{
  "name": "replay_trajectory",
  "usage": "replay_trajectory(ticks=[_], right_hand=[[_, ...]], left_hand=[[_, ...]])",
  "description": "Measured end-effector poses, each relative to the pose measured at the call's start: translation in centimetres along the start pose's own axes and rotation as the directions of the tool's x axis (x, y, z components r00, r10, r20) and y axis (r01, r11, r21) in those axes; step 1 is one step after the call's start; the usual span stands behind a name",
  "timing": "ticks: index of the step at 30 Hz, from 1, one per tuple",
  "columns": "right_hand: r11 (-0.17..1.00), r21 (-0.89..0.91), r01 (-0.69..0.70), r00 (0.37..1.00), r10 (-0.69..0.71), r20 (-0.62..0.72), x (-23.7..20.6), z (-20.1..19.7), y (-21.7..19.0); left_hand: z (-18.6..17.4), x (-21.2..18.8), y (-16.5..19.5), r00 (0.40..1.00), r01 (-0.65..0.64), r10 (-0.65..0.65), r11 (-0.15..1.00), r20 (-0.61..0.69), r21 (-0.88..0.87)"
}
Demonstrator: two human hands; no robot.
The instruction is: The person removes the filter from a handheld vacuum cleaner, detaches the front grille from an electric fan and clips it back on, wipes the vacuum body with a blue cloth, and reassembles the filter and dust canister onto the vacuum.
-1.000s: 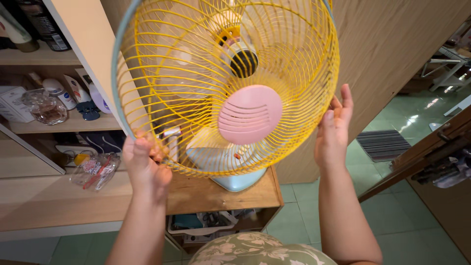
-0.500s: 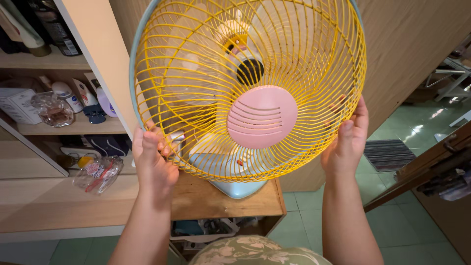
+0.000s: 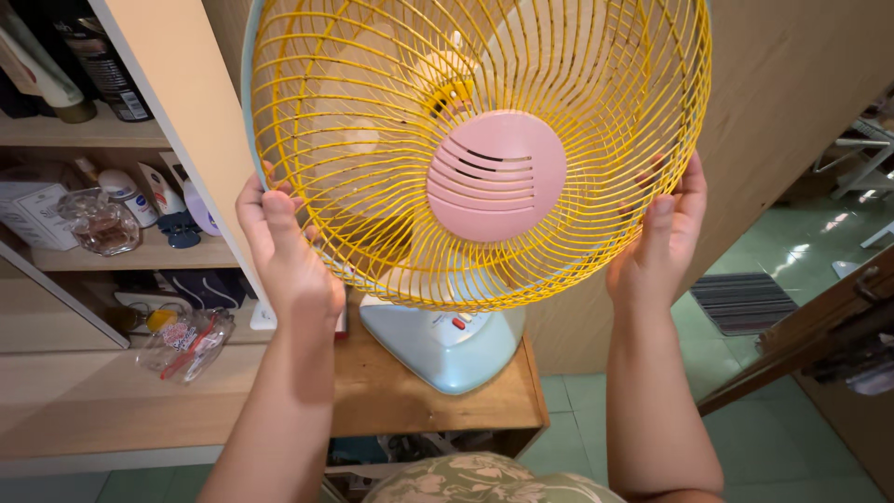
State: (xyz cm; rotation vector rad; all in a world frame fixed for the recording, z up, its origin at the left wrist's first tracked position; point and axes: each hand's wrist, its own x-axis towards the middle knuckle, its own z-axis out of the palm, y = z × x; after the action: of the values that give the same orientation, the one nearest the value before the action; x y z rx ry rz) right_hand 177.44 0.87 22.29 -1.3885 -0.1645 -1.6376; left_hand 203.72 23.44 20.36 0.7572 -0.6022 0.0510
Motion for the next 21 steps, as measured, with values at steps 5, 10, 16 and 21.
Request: replay_trajectory(ticks=[5,10,16,21], right_hand=[[0.999,-0.047,-0.021,1.0,0.02,-0.01,0.7,0.0,1.6],[0.999,-0.039,-0.025,1.0,0.026,0.009,1.1,-0.3,2.4],[0.999,0.01,-0.038,0.999,0.038,0.006,1.3,-0.2,3.3],[1.0,0.009,-0.014,1.0,0.014,0.006,1.0,-0.4,3.6]], left_hand=[[-0.1,1.1,-1.8,1.0,0.004,-0.003,0.997,0.014,-0.076],[0.6,1.3,-2.5,0.998,-0.02,0.028,0.989,0.055,-0.148],[0.7,1.2,-2.7,0.996,-0.03,0.045,0.984,0.079,-0.176],[0.7,1.2,-3.2,0.995,-0.032,0.057,0.963,0.085,-0.268]])
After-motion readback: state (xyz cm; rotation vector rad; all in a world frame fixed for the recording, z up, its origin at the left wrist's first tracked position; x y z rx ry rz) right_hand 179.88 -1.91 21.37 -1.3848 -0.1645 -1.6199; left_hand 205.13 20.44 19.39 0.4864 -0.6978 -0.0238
